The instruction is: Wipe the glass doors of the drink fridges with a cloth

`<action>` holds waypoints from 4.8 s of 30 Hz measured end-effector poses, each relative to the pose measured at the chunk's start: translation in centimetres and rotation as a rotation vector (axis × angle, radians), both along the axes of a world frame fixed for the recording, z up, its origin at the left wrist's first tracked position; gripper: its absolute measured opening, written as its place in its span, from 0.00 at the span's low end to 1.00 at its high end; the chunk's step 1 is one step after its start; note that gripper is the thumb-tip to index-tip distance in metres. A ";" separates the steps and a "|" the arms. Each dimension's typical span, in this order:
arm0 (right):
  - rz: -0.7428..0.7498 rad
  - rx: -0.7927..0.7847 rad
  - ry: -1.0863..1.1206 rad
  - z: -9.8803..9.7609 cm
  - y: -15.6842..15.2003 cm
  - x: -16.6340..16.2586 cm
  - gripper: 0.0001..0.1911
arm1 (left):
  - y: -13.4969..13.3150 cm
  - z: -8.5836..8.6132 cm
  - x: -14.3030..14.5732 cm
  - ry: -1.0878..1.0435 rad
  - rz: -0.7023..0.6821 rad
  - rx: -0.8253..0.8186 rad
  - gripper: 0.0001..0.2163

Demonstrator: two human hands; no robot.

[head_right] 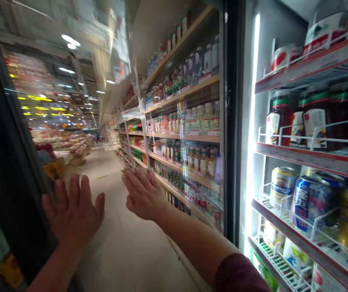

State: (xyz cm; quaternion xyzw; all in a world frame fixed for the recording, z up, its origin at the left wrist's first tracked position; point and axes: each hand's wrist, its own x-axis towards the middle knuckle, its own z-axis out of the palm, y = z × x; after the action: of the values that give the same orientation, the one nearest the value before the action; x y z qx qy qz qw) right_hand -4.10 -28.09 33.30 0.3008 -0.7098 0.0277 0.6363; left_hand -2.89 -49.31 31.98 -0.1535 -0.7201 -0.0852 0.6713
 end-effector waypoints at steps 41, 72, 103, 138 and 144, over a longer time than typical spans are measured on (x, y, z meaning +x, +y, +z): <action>-0.179 0.059 0.026 4.6 11.2 -0.8 0.41 | 0.0 -0.1 0.0 0.022 0.026 -0.009 0.38; -0.325 -0.325 -0.077 6.9 10.9 -0.8 0.40 | 10.0 10.8 -1.1 -0.105 -0.348 -0.140 0.29; -0.309 -0.127 -0.103 8.6 9.7 0.1 0.38 | 10.1 10.8 -0.8 -0.116 -0.356 -0.123 0.28; -0.300 0.008 -0.209 6.5 8.5 0.5 0.32 | 10.3 11.1 -0.2 -0.283 -0.338 -0.100 0.35; -0.328 -0.454 -0.121 9.9 10.1 -1.1 0.34 | 10.3 11.1 -0.2 -0.252 -0.367 -0.110 0.34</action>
State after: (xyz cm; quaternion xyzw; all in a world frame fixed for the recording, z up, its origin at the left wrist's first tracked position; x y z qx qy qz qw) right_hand -5.19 -17.95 43.20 0.0295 -0.7613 0.1003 0.6399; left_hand -3.09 -38.96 43.05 -0.3063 -0.7619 -0.1850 0.5399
